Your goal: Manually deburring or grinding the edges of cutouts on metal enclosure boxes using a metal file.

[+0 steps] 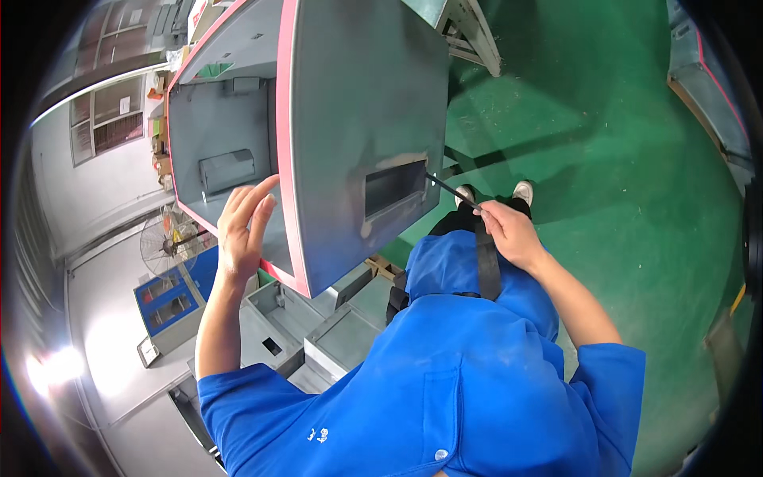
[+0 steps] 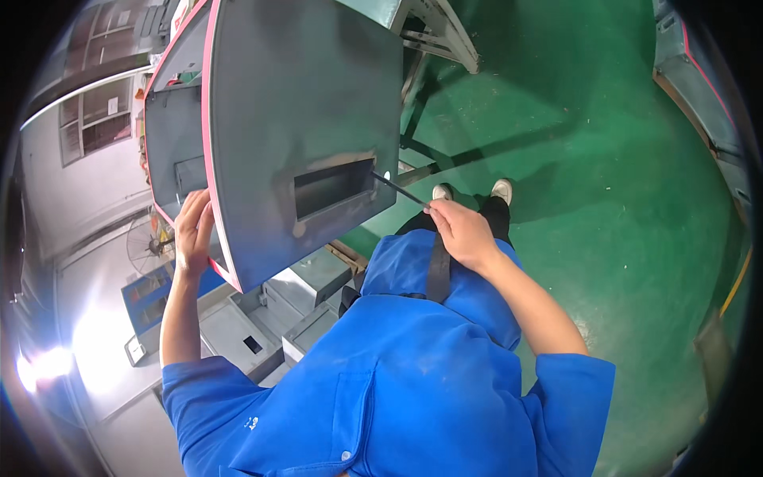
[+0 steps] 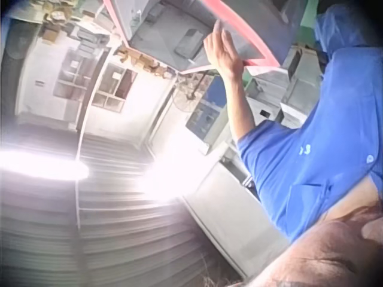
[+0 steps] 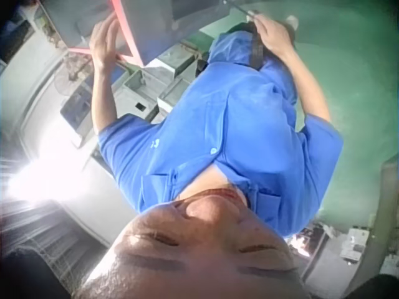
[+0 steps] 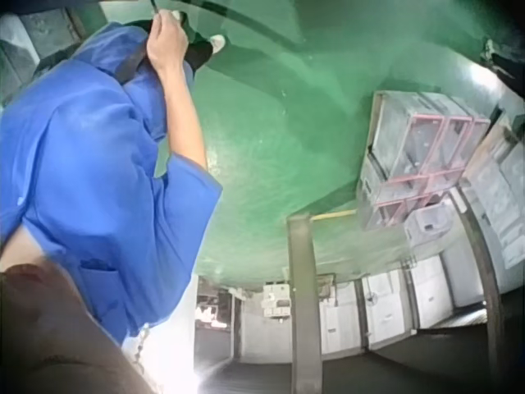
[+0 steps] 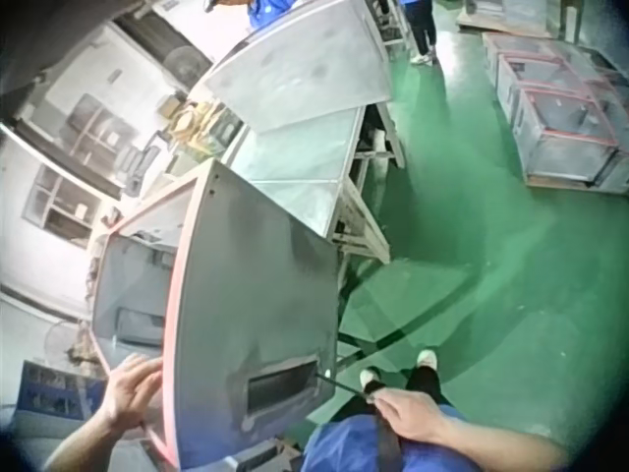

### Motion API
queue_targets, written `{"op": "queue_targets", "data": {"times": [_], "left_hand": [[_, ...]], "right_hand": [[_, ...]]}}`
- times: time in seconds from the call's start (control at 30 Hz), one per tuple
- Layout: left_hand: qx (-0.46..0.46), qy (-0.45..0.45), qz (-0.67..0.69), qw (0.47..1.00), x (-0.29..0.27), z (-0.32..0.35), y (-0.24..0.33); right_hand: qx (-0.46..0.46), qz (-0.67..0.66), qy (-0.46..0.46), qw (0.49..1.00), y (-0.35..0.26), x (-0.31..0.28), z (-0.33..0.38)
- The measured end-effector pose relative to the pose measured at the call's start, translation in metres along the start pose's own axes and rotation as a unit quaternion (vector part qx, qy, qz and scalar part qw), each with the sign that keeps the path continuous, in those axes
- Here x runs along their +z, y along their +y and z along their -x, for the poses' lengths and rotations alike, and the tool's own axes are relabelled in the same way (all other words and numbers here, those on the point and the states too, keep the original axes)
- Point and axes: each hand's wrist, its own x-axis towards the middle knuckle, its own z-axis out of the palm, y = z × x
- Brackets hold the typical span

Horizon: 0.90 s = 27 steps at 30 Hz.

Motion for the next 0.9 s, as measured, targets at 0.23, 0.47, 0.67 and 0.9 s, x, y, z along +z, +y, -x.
{"op": "queue_targets", "data": {"times": [0.23, 0.47, 0.67, 0.9], "left_hand": [[-0.009, -0.017, 0.03, 0.999, 0.0, -0.003, -0.004], [-0.007, -0.022, 0.047, 0.999, 0.0, -0.002, -0.005], [-0.017, 0.033, 0.052, 0.998, 0.003, 0.005, -0.007], [0.246, 0.377, 0.026, 0.893, 0.03, 0.064, -0.029]], "right_hand": [[0.038, 0.104, -0.071, 0.991, -0.016, -0.021, -0.035], [0.105, -0.012, -0.116, 0.988, -0.013, -0.007, -0.024], [0.181, -0.183, -0.051, 0.965, -0.026, 0.03, 0.002], [0.251, -0.403, 0.046, 0.879, -0.041, 0.048, 0.016]]}}
